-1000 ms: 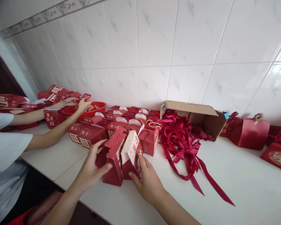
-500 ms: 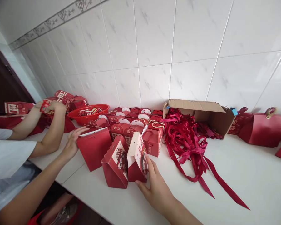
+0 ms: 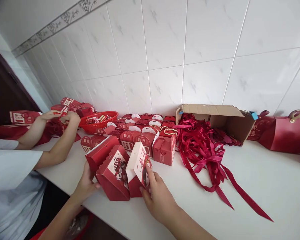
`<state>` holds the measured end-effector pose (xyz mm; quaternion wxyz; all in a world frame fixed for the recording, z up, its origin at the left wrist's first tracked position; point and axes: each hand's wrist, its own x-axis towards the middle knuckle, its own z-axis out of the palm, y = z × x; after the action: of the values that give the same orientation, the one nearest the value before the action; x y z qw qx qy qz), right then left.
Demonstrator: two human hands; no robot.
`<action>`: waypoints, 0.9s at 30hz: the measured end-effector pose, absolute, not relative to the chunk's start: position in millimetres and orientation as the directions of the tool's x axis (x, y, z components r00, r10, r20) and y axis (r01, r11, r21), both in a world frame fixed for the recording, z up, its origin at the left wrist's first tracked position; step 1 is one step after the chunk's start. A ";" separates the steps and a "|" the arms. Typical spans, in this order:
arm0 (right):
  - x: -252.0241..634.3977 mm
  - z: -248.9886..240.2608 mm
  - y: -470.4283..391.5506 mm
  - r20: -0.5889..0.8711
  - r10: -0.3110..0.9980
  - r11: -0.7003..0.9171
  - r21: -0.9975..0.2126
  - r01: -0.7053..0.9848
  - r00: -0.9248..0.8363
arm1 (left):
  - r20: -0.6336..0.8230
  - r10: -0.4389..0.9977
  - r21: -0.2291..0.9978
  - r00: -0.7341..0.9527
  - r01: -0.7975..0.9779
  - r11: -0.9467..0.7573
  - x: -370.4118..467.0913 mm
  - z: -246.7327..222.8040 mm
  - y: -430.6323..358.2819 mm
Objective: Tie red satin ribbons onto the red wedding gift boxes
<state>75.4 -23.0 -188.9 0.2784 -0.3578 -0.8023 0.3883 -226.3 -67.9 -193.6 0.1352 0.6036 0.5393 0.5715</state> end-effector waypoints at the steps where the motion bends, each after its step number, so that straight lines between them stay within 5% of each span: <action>1: 74.5 -189.2 -25.1 0.162 0.794 0.439 -0.819 0.368 -0.586 | 0.536 0.821 0.763 -0.197 0.530 -0.371 -226.2 -198.1 -71.0; 11: 60.5 -183.4 -22.6 0.046 0.775 0.545 -0.554 0.629 -0.631 | 0.537 0.822 0.549 -0.189 0.818 -0.170 -223.6 -205.9 -61.6; 21: 60.2 -204.6 -11.1 0.033 0.769 0.559 -0.519 0.646 -0.639 | 0.783 0.537 0.357 -0.314 0.934 0.027 -286.9 -155.3 -33.4; 27: 59.7 -202.3 -12.4 0.032 0.773 0.552 -0.524 0.648 -0.633 | 0.626 0.765 0.166 -0.151 0.984 0.057 -331.2 -109.9 8.0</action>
<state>59.7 -12.4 -202.3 0.1305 -0.4080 -0.8712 0.2399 -331.2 8.0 -109.9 -0.1905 0.6232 0.7018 0.2878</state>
